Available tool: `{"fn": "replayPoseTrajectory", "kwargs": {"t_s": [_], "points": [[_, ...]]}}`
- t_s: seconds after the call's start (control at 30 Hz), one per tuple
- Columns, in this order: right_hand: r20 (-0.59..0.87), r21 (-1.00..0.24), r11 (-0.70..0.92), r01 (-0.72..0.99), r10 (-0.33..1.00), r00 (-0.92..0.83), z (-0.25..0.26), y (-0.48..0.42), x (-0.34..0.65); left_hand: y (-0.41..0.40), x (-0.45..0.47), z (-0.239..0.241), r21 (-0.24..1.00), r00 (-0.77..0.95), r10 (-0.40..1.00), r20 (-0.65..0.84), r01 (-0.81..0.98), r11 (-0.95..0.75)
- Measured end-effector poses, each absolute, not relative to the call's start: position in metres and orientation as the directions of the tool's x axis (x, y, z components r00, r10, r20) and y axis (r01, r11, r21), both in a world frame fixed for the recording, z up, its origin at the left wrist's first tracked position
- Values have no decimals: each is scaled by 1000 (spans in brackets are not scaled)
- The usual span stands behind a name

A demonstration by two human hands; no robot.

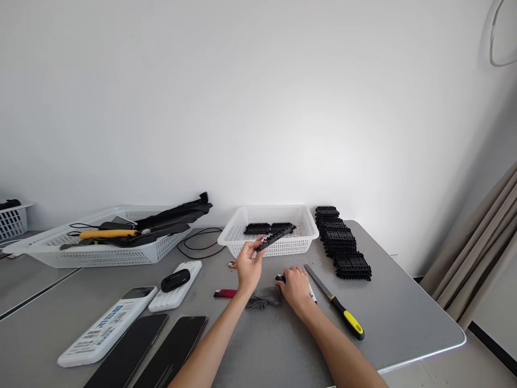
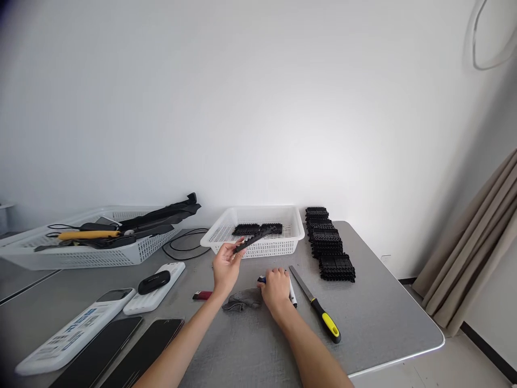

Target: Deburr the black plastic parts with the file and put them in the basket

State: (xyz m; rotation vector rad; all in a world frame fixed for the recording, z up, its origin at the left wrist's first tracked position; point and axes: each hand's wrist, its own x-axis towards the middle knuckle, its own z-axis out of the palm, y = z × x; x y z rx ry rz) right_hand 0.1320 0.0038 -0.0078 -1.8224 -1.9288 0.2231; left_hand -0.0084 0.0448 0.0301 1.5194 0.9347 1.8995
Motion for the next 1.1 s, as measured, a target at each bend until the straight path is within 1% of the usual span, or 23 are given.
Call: {"fn": "replayPoseTrajectory", "kwargs": {"t_s": [0.03, 0.07, 0.1, 0.13, 0.17, 0.2, 0.23, 0.27, 0.3, 0.33, 0.4, 0.47, 0.53, 0.6, 0.63, 0.7, 0.77, 0.8, 0.87, 0.93, 1.03, 1.1], "points": [[269, -493, 130, 860, 963, 9, -7, 6, 137, 44, -12, 23, 765, -200, 743, 638, 52, -642], [298, -591, 144, 794, 953, 49, -6, 8, 143, 42, -16, 16, 750, -174, 732, 659, 87, -655], [299, -710, 148, 688, 948, 105, -6, 10, 150, 41, -18, 11, 740, -137, 727, 673, 117, -662], [283, -823, 171, 542, 950, 130, -5, 14, 156, 39, -21, 7, 730, -92, 726, 682, 149, -667], [240, -918, 179, 353, 961, 137, -4, 17, 162, 38, -22, 3, 717, -43, 723, 689, 182, -673], [167, -979, 150, 141, 979, 117, -4, 20, 166, 36, -22, 1, 698, 6, 716, 698, 215, -683], [90, -994, 94, -51, 994, 69, -5, 23, 170, 34, -22, -1, 673, 52, 703, 710, 247, -698], [29, -979, 32, -202, 999, 20, -6, 25, 174, 33, -22, -3, 644, 92, 686, 722, 274, -715], [-16, -951, -22, -307, 1000, -22, -6, 28, 177, 31, -21, -4, 615, 125, 667, 734, 295, -732], [-38, -929, -52, -366, 998, -44, -8, 29, 179, 30, -20, -5, 590, 150, 650, 745, 307, -747], [-38, -918, -49, -393, 999, -37, -10, 31, 184, 28, -19, -6, 562, 165, 626, 762, 313, -766], [-23, -930, -28, -365, 1000, -18, -12, 31, 188, 27, -18, -5, 563, 117, 617, 778, 304, -768], [-15, -941, -16, -338, 1000, -7, -14, 32, 190, 26, -19, -4, 600, 11, 627, 779, 279, -750], [-5, -949, 1, -316, 1000, 16, -16, 32, 190, 26, -18, -3, 679, -117, 673, 731, 223, -699], [5, -952, 14, -305, 999, 32, -17, 32, 190, 27, -17, -3, 735, -172, 715, 678, 165, -658], [30, -960, 47, -277, 998, 63, -18, 32, 188, 27, -13, -4, 855, -221, 834, 505, -5, -519], [63, -968, 82, -239, 994, 86, -20, 33, 186, 26, -7, -5, 937, -150, 948, 279, -172, -303], [80, -972, 99, -215, 992, 94, -21, 33, 186, 26, -4, -5, 955, -90, 980, 180, -221, -196], [112, -979, 128, -160, 988, 103, -21, 33, 186, 25, -1, -5, 965, -10, 998, 64, -254, -64], [139, -984, 149, -102, 986, 95, -19, 32, 186, 24, -1, -4, 973, -1, 999, 45, -228, -44], [165, -985, 168, -38, 985, 54, -10, 29, 187, 26, -4, -3, 987, 0, 995, 100, -130, -99], [184, -980, 184, 72, 983, 5, 0, 20, 192, 28, -6, -5, 984, 12, 988, 153, -98, -151]]}}
